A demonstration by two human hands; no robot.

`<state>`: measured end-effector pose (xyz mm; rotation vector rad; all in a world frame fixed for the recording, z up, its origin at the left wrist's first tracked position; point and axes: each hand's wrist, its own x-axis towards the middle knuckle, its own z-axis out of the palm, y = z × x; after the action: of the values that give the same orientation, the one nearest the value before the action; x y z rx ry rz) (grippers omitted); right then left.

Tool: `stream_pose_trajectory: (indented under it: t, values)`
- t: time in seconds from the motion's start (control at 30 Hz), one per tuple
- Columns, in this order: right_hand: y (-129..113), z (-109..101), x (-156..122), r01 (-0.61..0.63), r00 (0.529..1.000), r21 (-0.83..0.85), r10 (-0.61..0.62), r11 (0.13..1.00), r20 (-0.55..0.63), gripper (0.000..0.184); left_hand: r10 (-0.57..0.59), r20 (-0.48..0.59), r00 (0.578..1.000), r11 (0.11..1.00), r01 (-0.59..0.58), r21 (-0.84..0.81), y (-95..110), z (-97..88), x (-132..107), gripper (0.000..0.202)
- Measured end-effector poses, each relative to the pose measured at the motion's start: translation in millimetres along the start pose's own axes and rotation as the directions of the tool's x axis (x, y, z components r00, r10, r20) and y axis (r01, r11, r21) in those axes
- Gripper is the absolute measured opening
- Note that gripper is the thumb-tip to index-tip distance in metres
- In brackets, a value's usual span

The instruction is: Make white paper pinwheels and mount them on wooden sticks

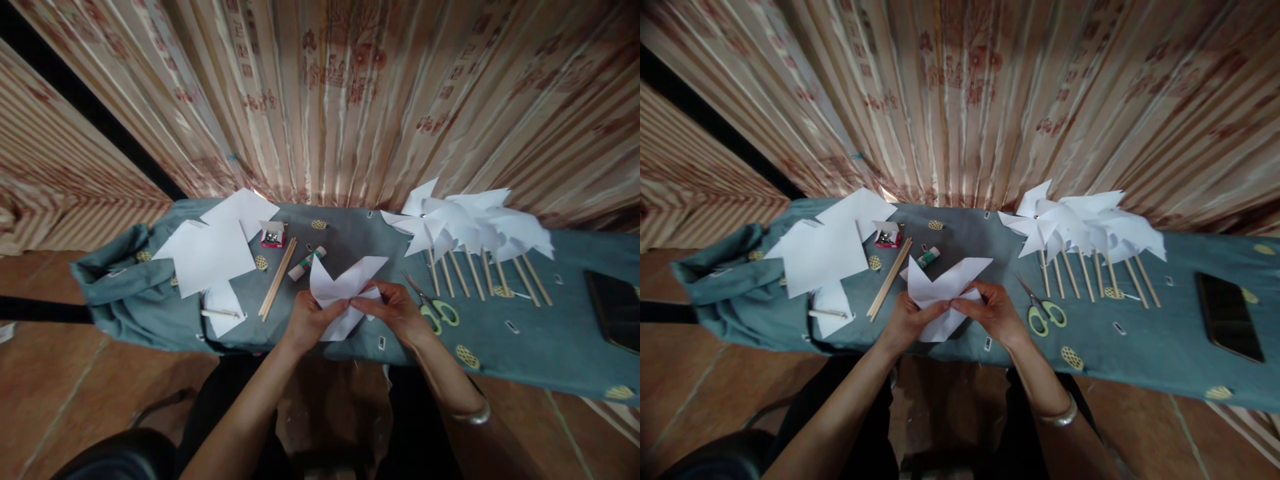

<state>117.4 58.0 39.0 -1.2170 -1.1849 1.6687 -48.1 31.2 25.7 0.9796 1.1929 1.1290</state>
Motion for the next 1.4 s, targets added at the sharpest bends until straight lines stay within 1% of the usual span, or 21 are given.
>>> stream_pose_trajectory:
  t: [0.2,0.33,0.53,0.73,0.83,0.97,1.1,1.2,1.27,1.33,1.37,1.4]
  values:
    - [7.1,6.6,1.7,-0.087,0.995,0.139,0.078,0.986,0.067,0.028,-0.018,0.009,1.000,0.999,0.018,0.034,5.5,-4.3,-4.3,0.036]
    - [8.7,10.6,3.7,-0.105,0.993,0.143,0.097,0.984,0.061,0.030,-0.016,0.008,1.000,0.999,0.015,0.039,4.5,-8.1,-4.9,0.035]
    - [6.5,13.6,5.1,-0.062,0.997,0.091,0.058,0.994,0.049,0.025,0.028,0.005,1.000,0.998,-0.029,0.050,1.7,-13.0,-5.1,0.030]
    - [9.9,21.3,7.6,-0.039,0.999,0.074,0.039,0.997,0.002,0.023,0.057,-0.051,0.997,0.991,-0.050,0.124,4.2,-15.3,-6.5,0.029]
    - [14.6,26.7,8.2,-0.042,0.999,0.091,0.045,0.995,-0.026,0.025,0.055,-0.067,0.996,0.990,-0.045,0.137,4.0,-16.8,-6.9,0.026]
    - [19.4,30.8,6.8,-0.033,0.999,0.082,0.034,0.996,-0.011,0.030,0.056,-0.076,0.996,0.990,-0.045,0.133,2.7,-18.3,-7.6,0.027]
    - [20.1,27.0,7.2,-0.020,1.000,0.053,0.021,0.998,-0.017,0.034,0.049,-0.073,0.996,0.988,-0.038,0.147,1.3,-13.6,-9.8,0.028]
    - [16.7,18.1,11.2,-0.007,0.997,0.077,0.013,0.997,-0.075,0.036,0.080,-0.070,0.994,0.979,-0.065,0.195,1.5,-11.6,-9.1,0.029]
    - [13.1,10.5,14.8,0.010,0.993,0.121,0.005,0.993,-0.122,0.036,0.116,-0.072,0.991,0.972,-0.098,0.212,2.3,-17.4,-5.1,0.030]
    - [9.4,3.0,18.0,0.027,0.988,0.172,-0.001,0.985,-0.152,0.035,0.172,-0.115,0.978,0.960,-0.140,0.243,3.3,-31.3,2.1,0.035]
    - [7.8,-0.3,19.2,0.034,0.987,0.193,-0.003,0.981,-0.158,0.035,0.219,-0.160,0.963,0.936,-0.161,0.314,3.7,-40.8,6.6,0.035]
    - [6.5,-3.3,20.0,0.038,0.987,0.206,-0.004,0.978,-0.163,0.034,0.280,-0.193,0.940,0.887,-0.177,0.426,4.0,-51.2,11.4,0.032]
